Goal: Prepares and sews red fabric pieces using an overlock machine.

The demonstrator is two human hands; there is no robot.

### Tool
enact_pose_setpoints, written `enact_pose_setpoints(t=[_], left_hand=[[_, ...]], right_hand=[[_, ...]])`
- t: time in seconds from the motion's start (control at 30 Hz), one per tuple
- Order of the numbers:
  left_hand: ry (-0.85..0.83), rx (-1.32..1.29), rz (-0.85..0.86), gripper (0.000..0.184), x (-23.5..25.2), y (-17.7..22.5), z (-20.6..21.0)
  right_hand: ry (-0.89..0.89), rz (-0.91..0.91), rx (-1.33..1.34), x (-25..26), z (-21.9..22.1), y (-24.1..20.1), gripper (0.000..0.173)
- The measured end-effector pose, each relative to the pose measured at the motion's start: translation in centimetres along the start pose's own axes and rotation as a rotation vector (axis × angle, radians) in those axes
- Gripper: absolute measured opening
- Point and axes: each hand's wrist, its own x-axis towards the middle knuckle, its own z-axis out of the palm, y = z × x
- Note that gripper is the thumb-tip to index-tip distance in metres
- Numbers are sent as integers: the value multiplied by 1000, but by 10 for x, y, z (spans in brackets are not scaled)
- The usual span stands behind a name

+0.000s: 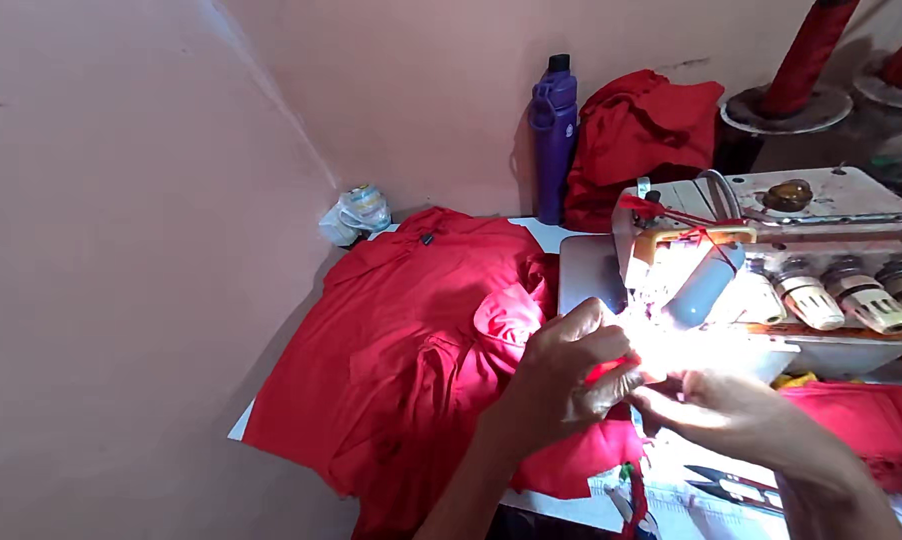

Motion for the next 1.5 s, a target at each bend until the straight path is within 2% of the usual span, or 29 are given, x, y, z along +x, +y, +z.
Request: enact_pose_setpoints(t=[0.1,0.2,0.27,0.4,0.47,0.63,0.73,0.83,0.93,1.0,1.07,1.2,1.23,1.3,1.37,1.5], left_hand=[[16,-22,-73,14,4,9,5],[-22,-47,-177,33,1,15,9],[-110,-88,-144,40,-1,10,11],[-288,57,-27,53,-6,-7,12],[-316,166,-47,48,-10,-18,10],[-146,221,-10,20,-13,-31,22],[-73,184,6,22,-13,-18,26],[24,185,-59,28,-19,-13,27],[148,210,-184,17,-19,-22,28],[157,211,-278,16,-18,-31,28],[89,223,-367,20,-19,-35,26],[91,217,-362,21,-30,-26,26],[105,226,-342,21,-34,-20,25],[129,260,-300,22,-40,-9,24],[140,325,-262,22,-47,-1,27],[188,343,-256,19,-52,0,32]], right_hand=[[-26,2,107,-8,4,-2,11],[88,-115,65,-24,15,-2,22],[182,-155,-9,-35,26,-7,22],[299,-28,-34,-58,47,-17,22],[362,17,26,-65,61,-7,18],[593,-31,181,-47,78,29,10],[598,-91,193,-37,66,36,17],[580,-114,204,-35,60,38,12],[590,-99,181,-35,59,38,12],[588,-83,197,-34,59,37,9],[600,-79,193,-32,57,38,8],[625,-77,188,-31,56,38,12],[637,-58,176,-31,57,37,13],[665,9,125,-30,59,33,26],[745,72,-16,-25,61,26,34],[913,36,-365,-17,64,21,27]])
